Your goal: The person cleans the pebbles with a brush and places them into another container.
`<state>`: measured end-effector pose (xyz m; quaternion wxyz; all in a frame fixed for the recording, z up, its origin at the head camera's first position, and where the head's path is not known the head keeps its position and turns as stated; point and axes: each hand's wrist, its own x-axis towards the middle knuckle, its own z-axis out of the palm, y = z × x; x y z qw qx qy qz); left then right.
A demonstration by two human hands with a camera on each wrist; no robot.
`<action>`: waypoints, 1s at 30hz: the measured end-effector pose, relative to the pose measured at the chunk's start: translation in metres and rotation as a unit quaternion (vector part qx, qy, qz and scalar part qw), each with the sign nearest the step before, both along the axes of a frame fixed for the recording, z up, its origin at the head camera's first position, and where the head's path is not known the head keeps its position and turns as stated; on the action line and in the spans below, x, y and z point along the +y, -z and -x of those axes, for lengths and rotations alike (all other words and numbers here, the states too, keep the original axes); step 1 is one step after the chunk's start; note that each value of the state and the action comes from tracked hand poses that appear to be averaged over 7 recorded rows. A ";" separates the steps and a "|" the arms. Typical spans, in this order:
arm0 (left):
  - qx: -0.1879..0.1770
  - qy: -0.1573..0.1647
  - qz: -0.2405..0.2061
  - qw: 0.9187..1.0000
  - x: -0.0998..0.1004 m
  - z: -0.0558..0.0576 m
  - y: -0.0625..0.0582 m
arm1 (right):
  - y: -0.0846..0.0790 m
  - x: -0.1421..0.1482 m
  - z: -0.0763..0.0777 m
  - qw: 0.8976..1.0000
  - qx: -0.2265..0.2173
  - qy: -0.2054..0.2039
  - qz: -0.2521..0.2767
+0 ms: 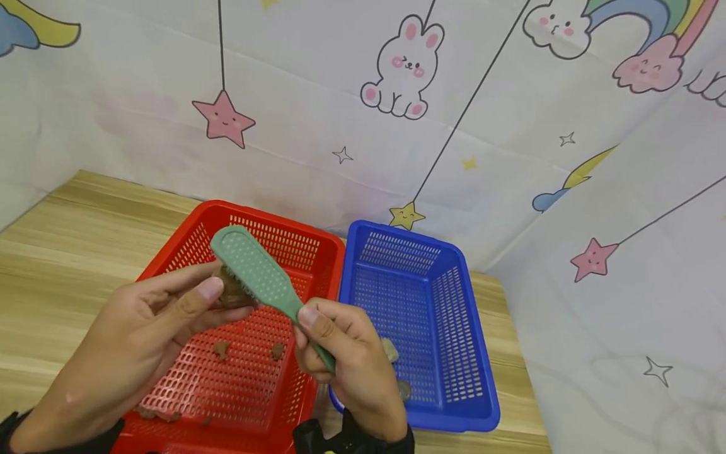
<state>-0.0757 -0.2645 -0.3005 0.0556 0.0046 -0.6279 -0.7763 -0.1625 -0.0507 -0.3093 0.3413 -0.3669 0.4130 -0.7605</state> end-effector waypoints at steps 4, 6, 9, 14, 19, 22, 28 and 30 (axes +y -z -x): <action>-0.007 0.005 0.004 1.000 0.000 0.000 0.001 | 0.001 0.001 -0.001 0.998 -0.044 -0.035 0.009; -0.021 0.008 0.003 1.000 -0.001 0.001 0.002 | 0.000 0.002 -0.002 0.998 -0.042 -0.036 0.010; -0.054 0.009 -0.002 0.998 0.000 0.002 0.001 | -0.003 0.003 -0.002 1.000 -0.004 -0.011 -0.011; -0.073 0.007 -0.026 0.997 0.000 0.004 0.001 | -0.007 0.003 -0.008 0.963 0.153 0.148 -0.162; -0.068 -0.005 -0.009 0.998 0.000 0.006 0.004 | -0.009 -0.003 -0.014 0.869 0.314 0.281 -0.258; -0.069 -0.013 0.014 0.997 -0.001 0.006 0.005 | -0.013 -0.006 -0.017 0.860 0.333 0.300 -0.245; -0.094 -0.011 0.018 0.995 -0.003 0.008 0.006 | -0.019 -0.010 -0.022 0.838 0.369 0.300 -0.268; -0.102 -0.012 0.016 0.995 -0.004 0.009 0.006 | -0.020 -0.011 -0.023 0.822 0.392 0.307 -0.275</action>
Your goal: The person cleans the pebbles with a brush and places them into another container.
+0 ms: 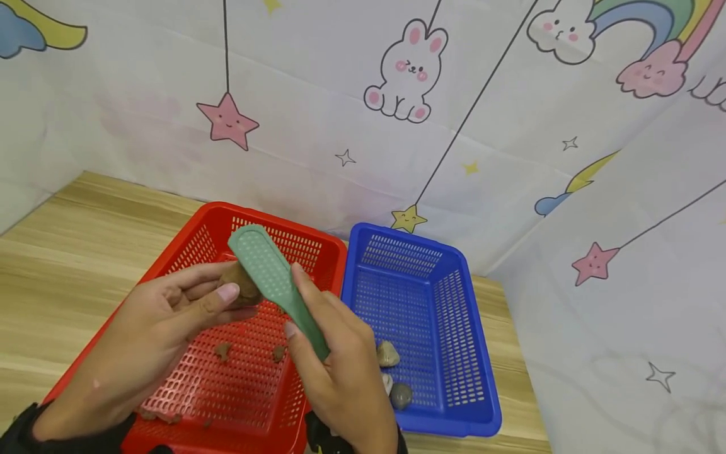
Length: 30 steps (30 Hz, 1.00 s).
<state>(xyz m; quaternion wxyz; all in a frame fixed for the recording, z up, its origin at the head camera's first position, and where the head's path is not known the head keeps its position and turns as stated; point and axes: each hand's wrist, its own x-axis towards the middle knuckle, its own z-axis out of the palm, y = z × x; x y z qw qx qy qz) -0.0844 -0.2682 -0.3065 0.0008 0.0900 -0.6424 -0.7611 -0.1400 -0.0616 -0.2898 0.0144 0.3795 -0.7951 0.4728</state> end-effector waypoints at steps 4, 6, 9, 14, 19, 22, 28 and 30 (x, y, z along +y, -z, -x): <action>-0.007 0.003 -0.014 1.000 -0.001 0.001 0.001 | 0.003 0.000 0.002 0.999 0.043 -0.019 0.016; -0.007 0.007 -0.024 1.000 -0.001 0.002 0.002 | 0.004 0.000 0.003 0.998 0.050 -0.036 0.030; -0.006 0.012 -0.038 0.999 -0.001 0.003 0.002 | 0.006 -0.001 0.004 0.996 0.060 -0.046 0.038; -0.004 0.003 -0.036 0.999 0.000 0.002 0.001 | 0.008 -0.006 0.004 0.994 0.083 -0.053 0.044; 0.011 -0.021 -0.024 0.999 -0.002 -0.001 0.000 | 0.006 -0.009 0.006 0.993 0.001 -0.096 0.063; 0.008 -0.021 -0.026 0.999 -0.003 -0.002 0.000 | 0.004 -0.003 0.008 0.969 -0.119 -0.159 0.146; -0.009 -0.009 -0.021 1.000 -0.002 0.000 0.000 | 0.001 0.007 0.006 0.956 -0.161 -0.169 0.176; -0.014 -0.007 -0.005 1.000 -0.001 -0.001 -0.001 | 0.003 0.004 0.005 0.977 -0.104 -0.141 0.118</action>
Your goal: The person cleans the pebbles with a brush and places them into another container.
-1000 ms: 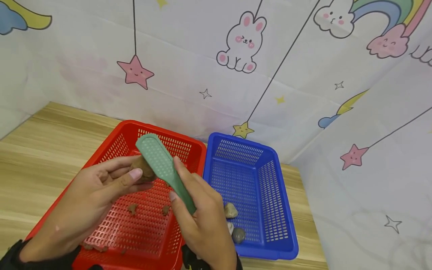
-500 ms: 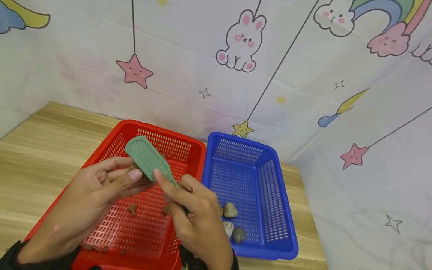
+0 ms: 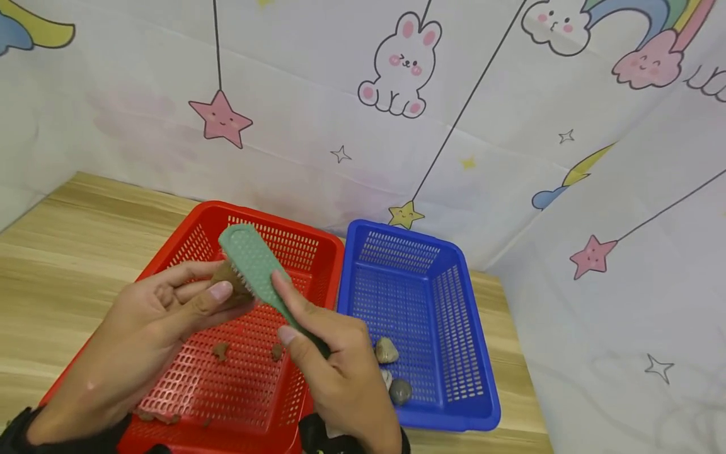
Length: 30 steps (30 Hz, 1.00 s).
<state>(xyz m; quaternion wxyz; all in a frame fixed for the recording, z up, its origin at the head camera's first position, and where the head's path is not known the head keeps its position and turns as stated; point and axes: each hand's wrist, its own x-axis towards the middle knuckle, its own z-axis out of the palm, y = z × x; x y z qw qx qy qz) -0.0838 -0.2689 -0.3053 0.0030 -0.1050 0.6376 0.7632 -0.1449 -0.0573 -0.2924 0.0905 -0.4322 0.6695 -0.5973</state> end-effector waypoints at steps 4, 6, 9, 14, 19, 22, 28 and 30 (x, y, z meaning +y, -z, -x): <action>0.002 -0.004 0.017 1.000 0.001 0.000 -0.003 | 0.003 -0.006 -0.002 0.989 0.109 0.067 -0.080; -0.001 -0.008 0.027 1.000 0.001 0.000 -0.004 | 0.003 -0.006 -0.001 0.986 0.116 0.076 -0.091; 0.004 -0.011 0.043 0.999 0.001 -0.001 -0.004 | 0.002 -0.003 0.002 0.999 0.012 0.006 -0.033; 0.022 -0.016 0.061 0.998 -0.001 -0.003 -0.003 | 0.001 0.004 0.007 0.969 -0.178 -0.115 0.126; 0.023 -0.018 0.062 0.998 -0.001 -0.002 -0.003 | 0.001 -0.006 -0.003 1.000 0.020 0.010 -0.018; 0.027 -0.024 0.071 0.997 -0.001 -0.002 -0.004 | 0.002 -0.013 -0.007 0.986 0.120 0.067 -0.093; 0.009 -0.024 0.065 0.998 0.004 0.000 0.000 | 0.002 -0.008 -0.004 0.992 0.054 0.034 -0.112; 0.007 -0.021 0.058 0.998 0.005 0.000 0.002 | 0.002 -0.001 0.003 0.996 -0.073 -0.034 -0.050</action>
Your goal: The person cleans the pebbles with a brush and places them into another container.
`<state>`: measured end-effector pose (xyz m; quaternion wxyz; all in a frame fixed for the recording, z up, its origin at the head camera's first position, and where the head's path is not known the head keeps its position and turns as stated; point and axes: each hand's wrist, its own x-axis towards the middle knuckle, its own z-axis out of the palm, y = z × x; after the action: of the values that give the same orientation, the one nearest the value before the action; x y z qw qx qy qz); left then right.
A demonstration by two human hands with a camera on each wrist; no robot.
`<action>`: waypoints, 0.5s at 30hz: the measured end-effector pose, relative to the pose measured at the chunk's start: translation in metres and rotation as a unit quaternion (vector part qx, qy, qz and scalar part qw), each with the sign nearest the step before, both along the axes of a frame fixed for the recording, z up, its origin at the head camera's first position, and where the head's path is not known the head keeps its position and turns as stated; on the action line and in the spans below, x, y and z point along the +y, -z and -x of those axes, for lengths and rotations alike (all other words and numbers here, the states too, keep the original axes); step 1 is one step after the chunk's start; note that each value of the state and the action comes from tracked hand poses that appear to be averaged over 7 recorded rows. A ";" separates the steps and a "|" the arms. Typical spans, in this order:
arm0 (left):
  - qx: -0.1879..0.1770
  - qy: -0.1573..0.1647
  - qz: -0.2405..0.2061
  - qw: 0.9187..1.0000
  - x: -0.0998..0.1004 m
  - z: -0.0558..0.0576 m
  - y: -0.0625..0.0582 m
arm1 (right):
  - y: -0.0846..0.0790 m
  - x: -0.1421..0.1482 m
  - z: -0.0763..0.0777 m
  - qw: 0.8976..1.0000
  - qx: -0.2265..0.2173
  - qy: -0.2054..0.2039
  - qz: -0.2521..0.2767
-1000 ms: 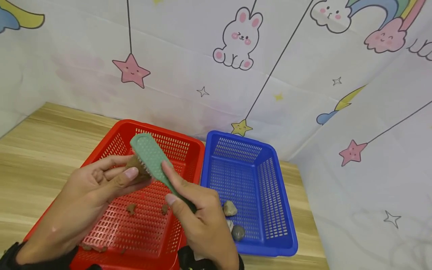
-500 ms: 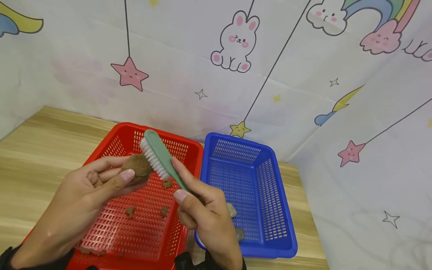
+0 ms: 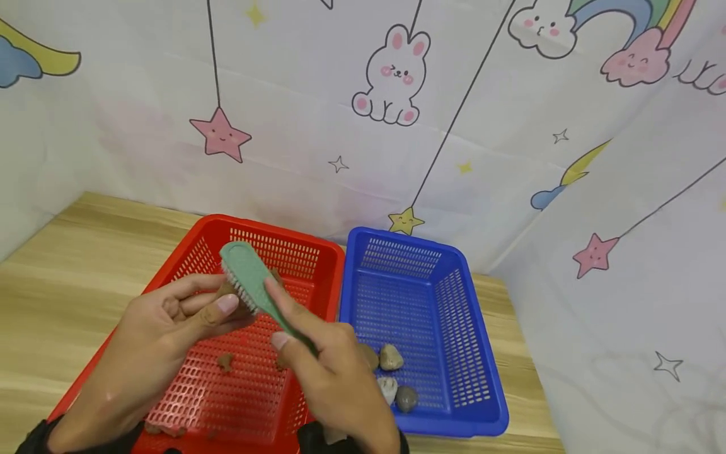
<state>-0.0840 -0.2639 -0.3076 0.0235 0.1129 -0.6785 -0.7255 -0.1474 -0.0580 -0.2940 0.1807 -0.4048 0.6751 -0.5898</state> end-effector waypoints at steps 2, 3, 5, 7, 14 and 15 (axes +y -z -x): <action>0.008 0.004 -0.013 1.000 0.001 0.000 0.001 | 0.000 0.007 0.006 0.986 -0.139 -0.050 0.079; 0.015 0.005 -0.017 1.000 0.002 0.000 0.002 | -0.001 0.009 0.008 0.975 -0.184 -0.063 0.107; 0.024 0.009 -0.025 0.999 0.003 0.000 0.001 | -0.001 0.011 0.009 0.971 -0.189 -0.072 0.130; 0.032 0.013 -0.030 0.999 0.003 0.001 0.001 | -0.002 0.007 0.005 0.992 -0.088 -0.034 0.086; 0.045 0.001 -0.016 0.999 0.003 0.000 0.000 | -0.004 -0.008 -0.009 0.962 0.245 0.090 -0.082; 0.041 0.001 -0.013 0.999 0.003 0.000 -0.001 | -0.003 -0.008 -0.009 0.959 0.255 0.094 -0.087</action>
<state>-0.0844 -0.2611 -0.3070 0.0493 0.0828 -0.6675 -0.7384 -0.1386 -0.0658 -0.2906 -0.0184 -0.4592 0.7824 -0.4203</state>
